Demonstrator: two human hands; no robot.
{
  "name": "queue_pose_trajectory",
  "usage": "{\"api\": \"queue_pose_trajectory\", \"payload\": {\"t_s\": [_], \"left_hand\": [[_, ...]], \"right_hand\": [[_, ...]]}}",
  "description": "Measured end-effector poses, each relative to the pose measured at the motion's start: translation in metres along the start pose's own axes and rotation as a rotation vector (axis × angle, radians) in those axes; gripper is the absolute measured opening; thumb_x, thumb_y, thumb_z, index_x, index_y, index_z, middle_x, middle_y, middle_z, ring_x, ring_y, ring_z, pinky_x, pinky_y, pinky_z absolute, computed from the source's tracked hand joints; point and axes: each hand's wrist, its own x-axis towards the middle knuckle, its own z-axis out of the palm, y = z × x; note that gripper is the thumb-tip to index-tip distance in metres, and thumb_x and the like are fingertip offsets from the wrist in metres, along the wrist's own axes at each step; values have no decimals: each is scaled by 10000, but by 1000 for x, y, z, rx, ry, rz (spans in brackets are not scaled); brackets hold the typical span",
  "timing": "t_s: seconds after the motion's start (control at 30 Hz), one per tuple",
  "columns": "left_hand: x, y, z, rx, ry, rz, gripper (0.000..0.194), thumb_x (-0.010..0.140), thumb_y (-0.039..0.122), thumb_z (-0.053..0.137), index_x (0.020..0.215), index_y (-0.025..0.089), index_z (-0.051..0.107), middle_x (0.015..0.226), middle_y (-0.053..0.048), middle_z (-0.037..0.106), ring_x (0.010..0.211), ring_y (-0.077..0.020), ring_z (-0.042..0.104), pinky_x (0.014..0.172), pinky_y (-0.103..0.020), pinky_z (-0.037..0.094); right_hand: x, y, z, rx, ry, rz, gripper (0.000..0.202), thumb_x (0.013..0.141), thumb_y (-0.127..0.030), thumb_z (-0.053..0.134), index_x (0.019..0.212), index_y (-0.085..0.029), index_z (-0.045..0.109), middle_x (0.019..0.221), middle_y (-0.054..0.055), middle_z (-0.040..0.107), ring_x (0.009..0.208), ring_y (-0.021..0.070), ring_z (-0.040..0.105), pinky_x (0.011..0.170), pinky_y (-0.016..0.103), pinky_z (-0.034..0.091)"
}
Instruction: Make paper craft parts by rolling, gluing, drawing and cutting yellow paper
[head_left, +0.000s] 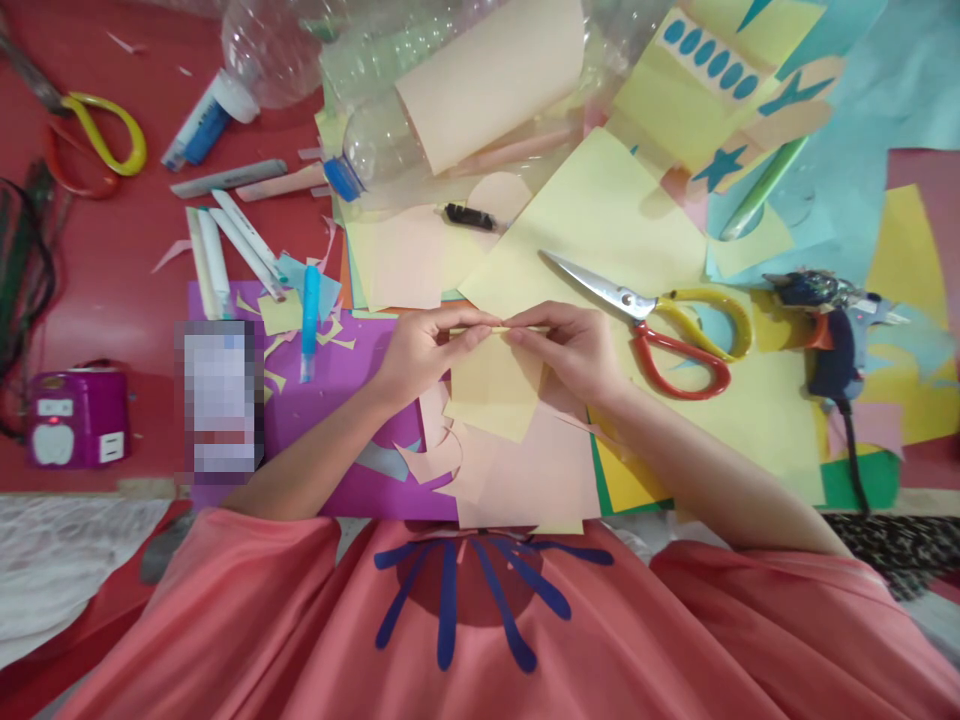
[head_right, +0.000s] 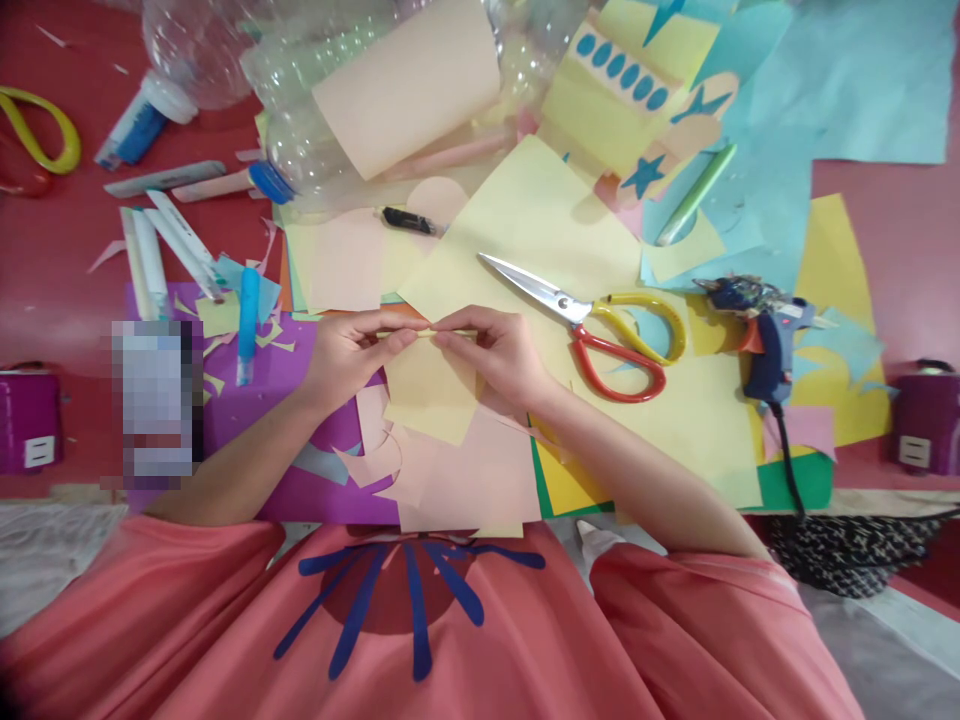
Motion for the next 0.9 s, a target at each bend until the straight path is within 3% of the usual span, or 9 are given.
{"api": "queue_pose_trajectory", "payload": {"t_s": [0.17, 0.33, 0.47, 0.63, 0.77, 0.9], "left_hand": [[0, -1, 1, -20, 18, 14, 222, 816, 371, 684, 913, 198, 783, 918, -45, 787, 809, -147, 711, 660, -224, 535], [0, -4, 2, 26, 42, 32, 216, 816, 378, 687, 908, 210, 787, 864, -35, 784, 712, -130, 683, 595, -227, 503], [-2, -3, 2, 50, 94, 92, 165, 820, 342, 683, 880, 227, 785, 854, -23, 784, 735, -122, 692, 615, -220, 506], [-3, -3, 3, 49, 83, 119, 171, 822, 334, 669, 893, 218, 773, 903, -34, 783, 818, -137, 710, 692, -227, 542], [-2, -3, 2, 12, 78, 33, 303, 822, 432, 665, 978, 188, 756, 957, -58, 780, 834, -146, 709, 677, -215, 540], [-1, -1, 1, 24, 88, 34, 286, 835, 443, 653, 887, 191, 778, 860, -42, 782, 751, -131, 684, 612, -204, 502]], "right_hand": [[0, 4, 0, 16, -11, -73, 46, 727, -199, 726, 726, -233, 758, 754, 9, 732, 684, 125, 640, 612, 272, 496], [0, 6, 0, -21, -18, -87, 38, 743, -265, 724, 745, -230, 739, 786, 12, 717, 737, 137, 640, 639, 282, 500], [0, 4, -1, -41, -12, -17, 209, 718, -342, 767, 890, -226, 741, 790, 4, 692, 691, 117, 599, 568, 247, 450], [0, 1, -1, -28, -13, 19, 122, 746, -305, 703, 688, -198, 713, 680, 2, 675, 605, 105, 563, 523, 240, 418], [1, 0, -1, -26, 12, 41, 100, 731, -277, 699, 685, -190, 717, 659, 0, 672, 566, 95, 533, 497, 235, 394], [1, -2, -2, -8, 12, 59, 98, 726, -280, 701, 682, -194, 713, 673, 3, 680, 589, 104, 557, 510, 238, 421]]}}
